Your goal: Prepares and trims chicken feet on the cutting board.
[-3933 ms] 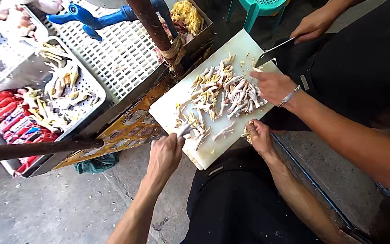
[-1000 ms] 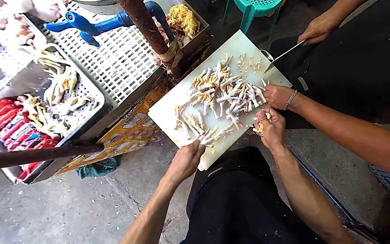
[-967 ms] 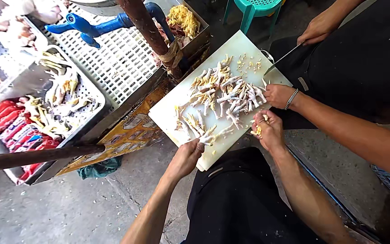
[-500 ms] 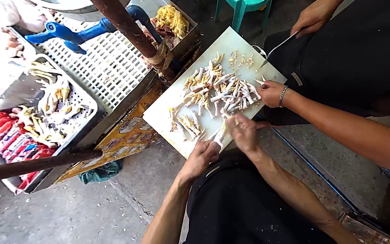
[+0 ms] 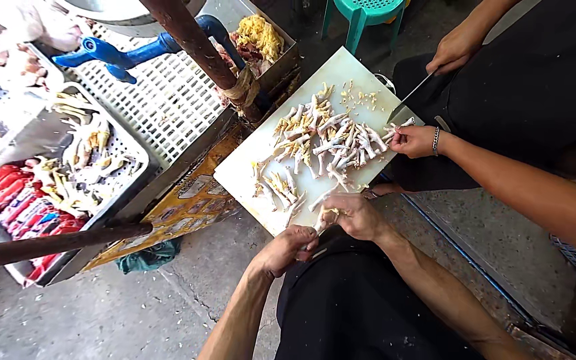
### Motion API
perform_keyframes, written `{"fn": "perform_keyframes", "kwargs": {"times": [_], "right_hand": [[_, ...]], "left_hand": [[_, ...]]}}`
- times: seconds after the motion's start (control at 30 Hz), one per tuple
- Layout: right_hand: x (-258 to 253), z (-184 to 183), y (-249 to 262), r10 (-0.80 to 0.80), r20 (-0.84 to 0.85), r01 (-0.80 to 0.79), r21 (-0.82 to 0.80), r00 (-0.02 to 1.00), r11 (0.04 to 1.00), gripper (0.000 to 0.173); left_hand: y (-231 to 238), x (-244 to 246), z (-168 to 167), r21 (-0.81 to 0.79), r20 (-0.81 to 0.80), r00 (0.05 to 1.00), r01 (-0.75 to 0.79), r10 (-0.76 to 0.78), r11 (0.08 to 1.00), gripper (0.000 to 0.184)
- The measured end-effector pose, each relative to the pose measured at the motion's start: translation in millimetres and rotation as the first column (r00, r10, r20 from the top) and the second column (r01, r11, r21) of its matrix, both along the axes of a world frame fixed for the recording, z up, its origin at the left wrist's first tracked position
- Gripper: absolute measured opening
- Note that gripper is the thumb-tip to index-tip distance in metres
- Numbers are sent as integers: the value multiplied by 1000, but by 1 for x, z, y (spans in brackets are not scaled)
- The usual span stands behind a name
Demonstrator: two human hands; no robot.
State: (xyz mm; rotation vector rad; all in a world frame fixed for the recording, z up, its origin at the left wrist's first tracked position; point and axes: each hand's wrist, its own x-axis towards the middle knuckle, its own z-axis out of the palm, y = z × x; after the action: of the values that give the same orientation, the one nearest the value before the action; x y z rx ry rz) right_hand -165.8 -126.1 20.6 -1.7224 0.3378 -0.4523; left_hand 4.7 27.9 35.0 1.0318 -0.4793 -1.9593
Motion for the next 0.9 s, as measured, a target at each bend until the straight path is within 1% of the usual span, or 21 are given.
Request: {"fn": "perform_keyframes", "kwargs": {"times": [0.07,0.1,0.17,0.2,0.23,0.27,0.3,0.37,0.4,0.43,0.47,0.5,0.53,0.57,0.6,0.63,0.7,0.77,0.83,0.9], "right_hand": [[-4,-10,7,-151,-65,145,-86,986,986,19],[-9,-15,6,-260,-126,245,-123,957,962,19],[-30,-22,-12,-465,-274,426,-191,842,884,20],[-39,-21,-26,-518,-347,492,-167,782,855,20],[-46,-18,-36,-525,-403,537,-94,750,839,19],[-51,-16,-39,-504,-425,566,22,752,824,17],[-51,-14,-37,-486,-415,588,160,769,793,15],[-40,-10,-32,-481,-355,595,394,801,700,13],[-34,-9,-26,-475,-338,583,483,812,653,13],[-30,-10,-19,-463,-333,568,546,822,615,13],[-29,-11,-13,-441,-335,551,580,833,601,14],[-31,-12,-9,-411,-339,531,593,846,605,14],[-33,-14,-5,-383,-341,512,595,859,619,15],[-36,-17,-3,-358,-348,499,594,866,631,15],[-38,-19,-1,-340,-362,496,591,868,637,15],[-41,-22,0,-326,-378,496,584,867,642,15],[-45,-24,0,-279,-407,480,564,869,672,17],[-43,-24,-2,-248,-433,472,547,866,691,16],[-38,-23,-1,-232,-447,471,553,864,687,14],[-31,-23,-3,-220,-441,462,576,870,675,16]], "left_hand": [[8,1,0,32,15,1000,18,-18,999,36],[15,4,0,52,25,1000,11,-12,999,36],[30,19,6,83,73,996,-48,42,995,35],[31,30,12,78,151,986,-87,74,993,35],[25,35,17,57,271,956,-129,109,990,36],[12,36,22,14,394,910,-146,129,989,36],[-8,36,26,-43,512,850,-119,124,992,38],[-60,34,31,-146,737,666,-7,113,989,40],[-83,31,31,-175,832,542,61,114,983,42],[-101,28,29,-167,917,385,129,106,977,45],[-114,23,25,-127,975,203,167,92,978,48],[-122,20,19,-62,998,43,175,55,983,53],[-125,17,8,-13,997,-76,153,25,988,53],[-127,16,-3,35,988,-154,119,-16,992,50],[-127,13,-14,97,980,-181,82,-80,992,48],[-128,9,-24,172,970,-181,49,-160,984,47],[-134,2,-39,292,946,-143,-20,-292,956,51],[-138,-2,-47,277,948,-141,-82,-286,957,48],[-138,-5,-53,255,949,-167,-94,-268,962,38],[-136,-4,-52,260,946,-174,-94,-273,961,34]]}}
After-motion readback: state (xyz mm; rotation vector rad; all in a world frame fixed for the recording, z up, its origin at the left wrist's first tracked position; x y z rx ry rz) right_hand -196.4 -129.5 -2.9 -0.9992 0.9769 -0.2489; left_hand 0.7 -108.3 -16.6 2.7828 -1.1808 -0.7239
